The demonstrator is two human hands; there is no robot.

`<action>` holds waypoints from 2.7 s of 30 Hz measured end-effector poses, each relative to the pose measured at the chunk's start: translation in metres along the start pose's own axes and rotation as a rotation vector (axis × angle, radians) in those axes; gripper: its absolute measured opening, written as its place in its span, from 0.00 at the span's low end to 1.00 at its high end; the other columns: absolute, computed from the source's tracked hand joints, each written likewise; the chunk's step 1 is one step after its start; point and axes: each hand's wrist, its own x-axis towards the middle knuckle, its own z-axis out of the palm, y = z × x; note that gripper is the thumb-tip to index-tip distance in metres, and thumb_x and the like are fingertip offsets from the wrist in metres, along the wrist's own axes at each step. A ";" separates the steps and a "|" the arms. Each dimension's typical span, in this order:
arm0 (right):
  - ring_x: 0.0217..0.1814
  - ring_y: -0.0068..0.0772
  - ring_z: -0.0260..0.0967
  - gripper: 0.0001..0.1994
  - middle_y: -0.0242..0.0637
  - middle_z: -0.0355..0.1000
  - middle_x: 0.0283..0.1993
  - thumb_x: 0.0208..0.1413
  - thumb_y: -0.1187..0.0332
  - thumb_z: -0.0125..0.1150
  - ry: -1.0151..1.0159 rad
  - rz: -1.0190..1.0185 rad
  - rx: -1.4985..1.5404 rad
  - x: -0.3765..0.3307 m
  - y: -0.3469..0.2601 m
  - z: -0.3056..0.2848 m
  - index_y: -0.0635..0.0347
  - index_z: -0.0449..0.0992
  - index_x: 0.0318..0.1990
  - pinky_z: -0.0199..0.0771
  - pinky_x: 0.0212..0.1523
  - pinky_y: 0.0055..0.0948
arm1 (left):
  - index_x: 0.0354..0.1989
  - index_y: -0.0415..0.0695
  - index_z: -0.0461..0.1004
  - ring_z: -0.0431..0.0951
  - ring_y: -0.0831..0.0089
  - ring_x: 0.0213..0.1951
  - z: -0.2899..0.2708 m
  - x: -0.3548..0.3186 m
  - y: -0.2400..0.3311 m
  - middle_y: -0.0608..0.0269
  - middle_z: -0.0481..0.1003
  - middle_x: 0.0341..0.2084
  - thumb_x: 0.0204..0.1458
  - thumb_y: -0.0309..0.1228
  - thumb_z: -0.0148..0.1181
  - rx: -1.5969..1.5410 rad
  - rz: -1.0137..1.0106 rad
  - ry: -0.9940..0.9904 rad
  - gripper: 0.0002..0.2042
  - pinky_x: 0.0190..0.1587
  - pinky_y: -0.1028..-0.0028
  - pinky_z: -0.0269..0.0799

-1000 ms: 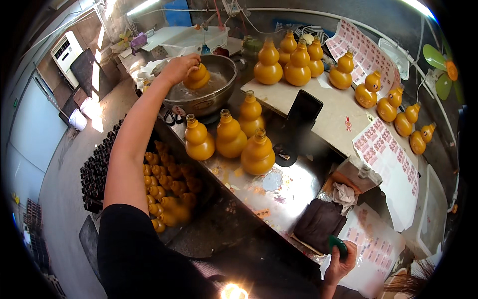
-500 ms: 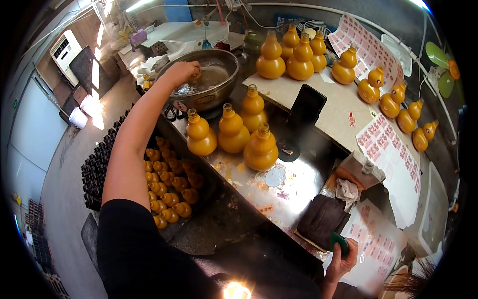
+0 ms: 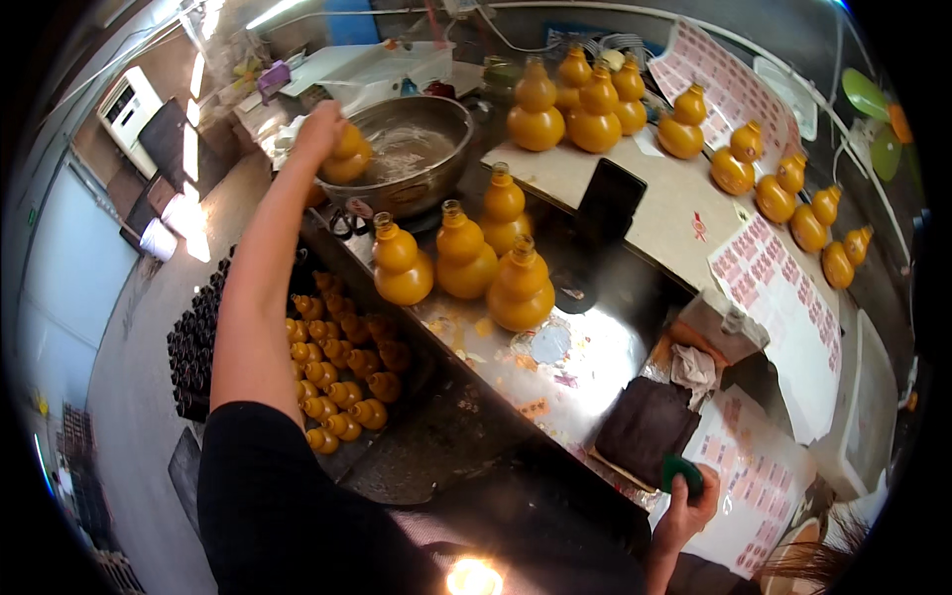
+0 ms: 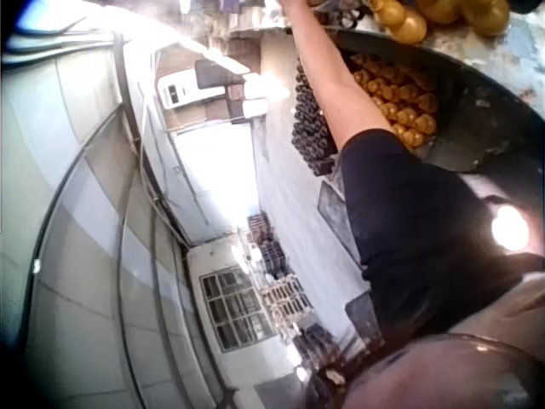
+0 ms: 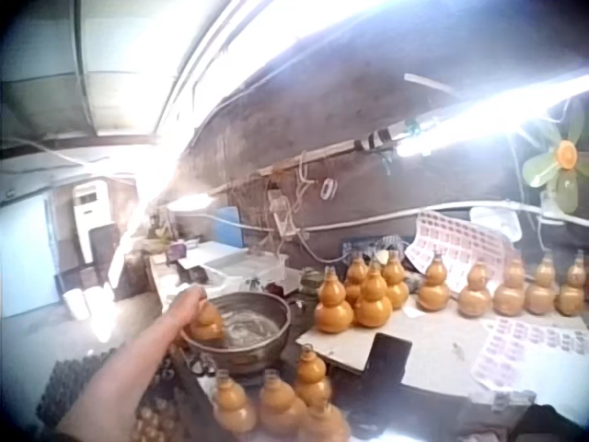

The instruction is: The person picks up a yellow gourd, wipes its surface with a green cloth, and applies a round sticker to the body. The person repeats this process with several gourds, placing each labeled gourd on the counter.

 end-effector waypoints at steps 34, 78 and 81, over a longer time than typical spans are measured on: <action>0.60 0.54 0.65 0.44 0.56 0.66 0.59 0.46 0.43 0.66 -0.196 0.064 -0.304 0.076 0.020 0.009 0.64 0.60 0.63 0.65 0.59 0.37 | 0.67 0.45 0.55 0.53 0.53 0.67 0.000 -0.216 0.510 0.51 0.50 0.66 0.30 0.42 0.78 -1.203 0.648 -0.544 0.51 0.66 0.57 0.53; 0.26 0.10 0.61 0.04 0.22 0.69 0.24 0.55 0.73 0.62 0.325 0.316 -0.432 -0.018 -0.007 -0.132 0.65 0.76 0.32 0.61 0.28 0.14 | 0.66 0.47 0.56 0.63 0.57 0.60 0.018 -0.233 0.523 0.54 0.61 0.59 0.35 0.25 0.74 -1.312 0.404 -0.464 0.45 0.62 0.65 0.60; 0.25 0.12 0.64 0.05 0.25 0.71 0.23 0.54 0.72 0.63 0.139 0.336 -0.326 0.020 -0.024 -0.100 0.65 0.76 0.32 0.63 0.28 0.15 | 0.65 0.48 0.58 0.63 0.55 0.60 0.009 -0.230 0.521 0.53 0.62 0.58 0.34 0.26 0.74 -1.276 0.419 -0.464 0.45 0.62 0.64 0.61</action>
